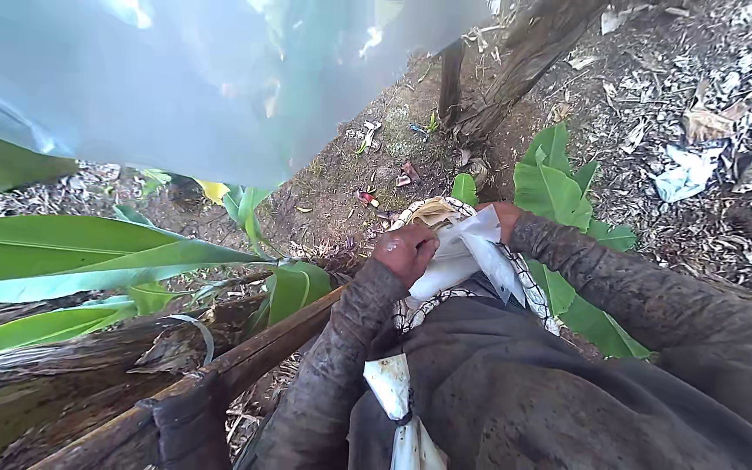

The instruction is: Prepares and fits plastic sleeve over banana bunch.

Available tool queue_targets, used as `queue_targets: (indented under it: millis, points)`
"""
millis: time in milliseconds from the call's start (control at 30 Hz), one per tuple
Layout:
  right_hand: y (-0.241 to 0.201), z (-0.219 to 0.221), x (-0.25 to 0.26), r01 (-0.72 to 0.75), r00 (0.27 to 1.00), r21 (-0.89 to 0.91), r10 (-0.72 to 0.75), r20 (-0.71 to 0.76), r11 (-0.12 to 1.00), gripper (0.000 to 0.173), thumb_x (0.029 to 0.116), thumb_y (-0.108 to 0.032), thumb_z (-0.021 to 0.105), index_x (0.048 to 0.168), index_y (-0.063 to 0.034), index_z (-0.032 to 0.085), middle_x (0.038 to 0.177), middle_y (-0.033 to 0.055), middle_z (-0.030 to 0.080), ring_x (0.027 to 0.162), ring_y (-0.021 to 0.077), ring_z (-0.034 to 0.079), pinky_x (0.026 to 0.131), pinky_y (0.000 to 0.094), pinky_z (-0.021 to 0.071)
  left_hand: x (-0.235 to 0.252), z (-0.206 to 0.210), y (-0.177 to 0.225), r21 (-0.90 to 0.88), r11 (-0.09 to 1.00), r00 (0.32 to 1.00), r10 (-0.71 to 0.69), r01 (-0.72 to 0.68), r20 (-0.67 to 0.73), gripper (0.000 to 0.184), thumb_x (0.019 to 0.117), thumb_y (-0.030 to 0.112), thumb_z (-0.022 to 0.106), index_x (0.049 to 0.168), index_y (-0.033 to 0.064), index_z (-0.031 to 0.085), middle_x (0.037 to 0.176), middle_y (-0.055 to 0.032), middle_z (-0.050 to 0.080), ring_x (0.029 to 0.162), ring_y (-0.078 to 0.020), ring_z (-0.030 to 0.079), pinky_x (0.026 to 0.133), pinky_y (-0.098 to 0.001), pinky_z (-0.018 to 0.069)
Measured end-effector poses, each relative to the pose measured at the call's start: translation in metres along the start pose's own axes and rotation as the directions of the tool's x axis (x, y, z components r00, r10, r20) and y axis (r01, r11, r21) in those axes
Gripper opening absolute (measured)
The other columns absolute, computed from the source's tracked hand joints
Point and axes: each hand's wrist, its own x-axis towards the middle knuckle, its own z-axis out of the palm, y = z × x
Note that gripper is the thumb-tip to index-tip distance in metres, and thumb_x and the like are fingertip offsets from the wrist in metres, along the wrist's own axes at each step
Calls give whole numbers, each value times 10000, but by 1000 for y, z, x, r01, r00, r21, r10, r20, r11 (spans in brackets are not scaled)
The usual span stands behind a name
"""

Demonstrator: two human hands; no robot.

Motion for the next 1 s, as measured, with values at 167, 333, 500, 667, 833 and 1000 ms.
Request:
queue_targets:
  millis: [167, 333, 500, 667, 833, 1000]
  points:
    - [7, -2, -10, -18, 1000, 11, 18, -7, 1000, 273, 958, -205, 696, 1193, -66, 704, 1128, 197, 721, 1097, 386, 680, 953, 660, 500, 22, -1, 7, -149, 960, 971, -227, 236, 74, 173, 934, 189, 734, 982, 24, 711, 865, -107, 701, 766, -203, 676, 763, -430, 572]
    - [26, 3, -13, -32, 997, 148, 41, -63, 988, 550, 1007, -598, 508, 967, -80, 688, 867, 158, 688, 858, 356, 685, 784, 637, 524, 31, 11, -4, -90, 962, 960, -245, 258, 134, 307, 1050, 291, 580, 1039, 16, 715, 909, -147, 712, 859, -270, 694, 836, -515, 551]
    - [15, -23, -35, 7, 987, 182, 23, -162, 983, 464, 1043, -455, 527, 1068, -30, 711, 976, 206, 713, 951, 384, 692, 867, 649, 521, -9, -16, 0, -415, 910, 886, -196, 5, -419, 186, 1033, 161, 594, 996, 27, 718, 869, -54, 708, 741, -128, 678, 702, -340, 604]
    - [-86, -108, -92, 360, 848, 222, -218, -484, 906, 398, 1024, -293, 593, 1258, 26, 637, 1179, 226, 663, 1006, 311, 696, 922, 515, 576, -55, -105, 8, -584, 743, 436, -430, -327, -791, 161, 1051, 150, 515, 950, 178, 637, 798, 76, 667, 735, -64, 669, 714, -302, 610]
    - [-163, -109, -121, 576, 805, -12, -570, -164, 817, 701, 885, -540, 730, 1402, -89, 585, 1258, 145, 671, 1082, 296, 680, 914, 545, 569, -67, -116, 19, -505, 789, 307, -413, -350, -857, 145, 1027, 151, 557, 914, 164, 647, 751, 73, 660, 681, -59, 654, 665, -291, 599]
    - [-164, -117, -85, 639, 769, -50, -636, 58, 768, 257, 1044, -189, 565, 1115, -8, 732, 900, 149, 751, 823, 313, 739, 816, 575, 594, -89, -116, 5, -509, 846, 153, -488, -159, -859, 167, 1000, 152, 588, 887, 50, 658, 724, -5, 654, 646, -104, 649, 630, -318, 588]
